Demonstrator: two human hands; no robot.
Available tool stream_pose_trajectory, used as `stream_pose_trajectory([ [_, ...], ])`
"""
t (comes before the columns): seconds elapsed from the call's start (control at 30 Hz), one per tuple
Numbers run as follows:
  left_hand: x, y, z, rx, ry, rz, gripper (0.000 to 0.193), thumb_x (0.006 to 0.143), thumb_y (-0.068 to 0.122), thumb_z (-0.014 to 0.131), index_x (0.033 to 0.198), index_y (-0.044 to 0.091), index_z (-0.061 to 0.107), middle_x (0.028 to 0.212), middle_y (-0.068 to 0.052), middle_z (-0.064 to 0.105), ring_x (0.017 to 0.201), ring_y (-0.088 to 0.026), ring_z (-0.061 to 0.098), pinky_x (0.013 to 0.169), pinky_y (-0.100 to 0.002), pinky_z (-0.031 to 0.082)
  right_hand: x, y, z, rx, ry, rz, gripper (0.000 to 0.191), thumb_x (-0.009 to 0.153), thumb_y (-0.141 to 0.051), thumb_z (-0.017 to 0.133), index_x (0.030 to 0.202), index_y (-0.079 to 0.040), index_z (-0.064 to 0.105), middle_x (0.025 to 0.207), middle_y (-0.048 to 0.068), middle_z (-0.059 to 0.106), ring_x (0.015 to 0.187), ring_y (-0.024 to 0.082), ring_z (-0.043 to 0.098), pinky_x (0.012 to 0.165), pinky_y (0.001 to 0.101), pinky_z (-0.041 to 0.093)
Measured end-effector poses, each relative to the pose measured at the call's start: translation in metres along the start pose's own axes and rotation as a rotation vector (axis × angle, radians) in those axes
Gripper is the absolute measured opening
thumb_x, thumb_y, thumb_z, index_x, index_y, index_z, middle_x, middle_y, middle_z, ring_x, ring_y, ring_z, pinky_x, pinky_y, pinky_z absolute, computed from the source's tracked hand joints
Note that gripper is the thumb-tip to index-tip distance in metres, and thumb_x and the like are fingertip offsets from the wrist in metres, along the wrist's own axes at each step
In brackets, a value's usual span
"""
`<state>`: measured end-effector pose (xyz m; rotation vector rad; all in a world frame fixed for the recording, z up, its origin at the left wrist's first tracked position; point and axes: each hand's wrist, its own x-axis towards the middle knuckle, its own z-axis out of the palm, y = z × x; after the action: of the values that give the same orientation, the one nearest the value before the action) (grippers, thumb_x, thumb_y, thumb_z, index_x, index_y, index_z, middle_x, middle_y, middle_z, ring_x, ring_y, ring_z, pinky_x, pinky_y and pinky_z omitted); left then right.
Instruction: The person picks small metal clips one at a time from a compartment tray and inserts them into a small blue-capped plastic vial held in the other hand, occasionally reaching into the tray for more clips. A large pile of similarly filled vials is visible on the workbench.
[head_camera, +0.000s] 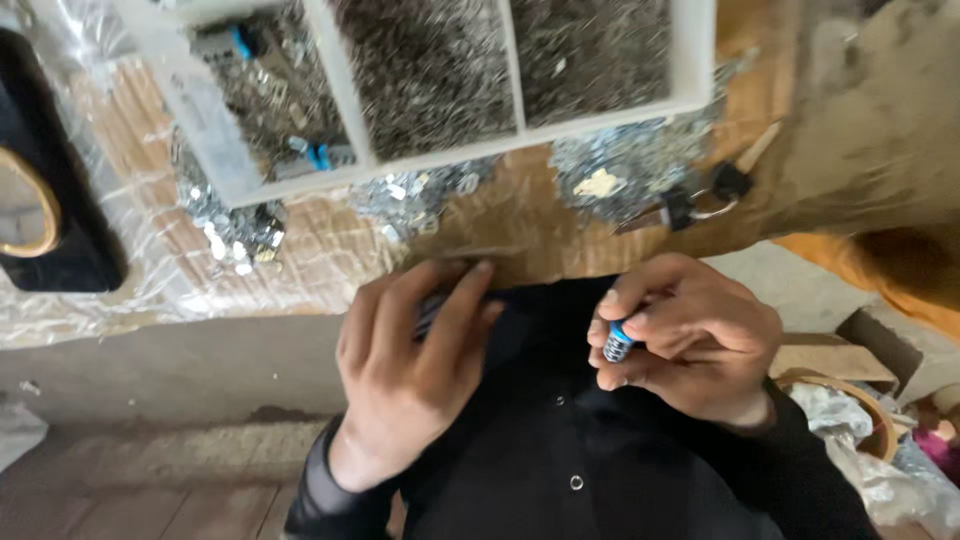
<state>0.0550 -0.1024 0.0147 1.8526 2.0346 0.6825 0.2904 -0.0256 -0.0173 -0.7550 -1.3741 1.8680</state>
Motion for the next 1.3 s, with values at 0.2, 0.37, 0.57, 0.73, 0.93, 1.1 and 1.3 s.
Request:
stream_pose_trajectory([
  [0.2,0.063,0.015,-0.006,0.086,-0.102,-0.043,0.058,0.096,0.037,0.08,0.137,-0.003,0.068,0.095,-0.011,0.063,0.083,-0.027,0.063,0.068,-0.037,0.052,0.002,0.011,0.017,0.035,-0.069,-0.015,0.039,0.082,0.005,0.087,0.114,-0.001,0.067,0.115,0.017,0.064,0.092,0.02,0.075,0.075,0.0309,0.07],
  [0.37,0.016,-0.007,-0.017,-0.241,-0.073,-0.045,0.031,0.102,0.02,0.075,0.13,0.008,0.068,0.109,-0.007,0.065,0.097,-0.022,0.066,0.084,-0.034,0.056,0.007,0.0,0.017,-0.018,-0.077,-0.06,0.037,0.084,0.008,0.085,0.114,-0.001,0.067,0.117,0.016,0.063,0.098,0.022,0.075,0.073,0.0309,0.072],
  [0.57,-0.013,-0.024,0.017,0.148,0.06,0.127,0.039,0.098,0.031,0.083,0.133,0.015,0.074,0.11,-0.006,0.059,0.101,-0.026,0.056,0.085,-0.038,0.048,0.006,0.003,0.013,0.03,-0.055,0.029,0.033,0.088,0.007,0.081,0.117,0.002,0.066,0.121,0.018,0.063,0.093,0.021,0.075,0.076,0.0317,0.072],
  [0.73,-0.008,-0.032,0.018,0.049,0.095,0.266,0.034,0.091,0.016,0.085,0.123,0.018,0.073,0.115,-0.002,0.063,0.105,-0.025,0.055,0.088,-0.037,0.047,0.006,0.004,0.02,0.029,-0.044,0.064,0.032,0.087,0.007,0.081,0.115,0.004,0.067,0.121,0.02,0.062,0.097,0.025,0.075,0.076,0.033,0.072],
  [0.93,0.004,-0.029,0.015,-0.062,0.07,0.112,0.038,0.078,0.0,0.077,0.116,0.004,0.075,0.108,-0.009,0.066,0.098,-0.028,0.063,0.085,-0.04,0.053,0.007,0.008,0.031,0.057,0.051,0.104,0.035,0.088,0.01,0.082,0.118,0.003,0.065,0.12,0.02,0.062,0.098,0.023,0.075,0.078,0.0324,0.071],
  [1.1,-0.018,-0.036,-0.018,-0.347,0.011,0.012,0.021,0.094,0.001,0.08,0.114,0.003,0.074,0.097,-0.008,0.069,0.084,-0.024,0.067,0.075,-0.034,0.056,-0.001,0.0,0.031,0.081,0.215,0.046,0.037,0.081,0.008,0.084,0.114,0.004,0.066,0.12,0.019,0.064,0.094,0.024,0.075,0.074,0.0323,0.071],
  [1.3,-0.075,-0.061,0.095,-0.292,-0.334,-0.079,0.026,0.093,0.017,0.072,0.117,0.007,0.074,0.11,-0.015,0.073,0.101,-0.036,0.069,0.09,-0.048,0.055,-0.003,0.007,0.021,0.105,0.172,0.034,0.037,0.086,0.01,0.082,0.119,0.003,0.066,0.119,0.019,0.062,0.098,0.024,0.074,0.077,0.0324,0.071],
])
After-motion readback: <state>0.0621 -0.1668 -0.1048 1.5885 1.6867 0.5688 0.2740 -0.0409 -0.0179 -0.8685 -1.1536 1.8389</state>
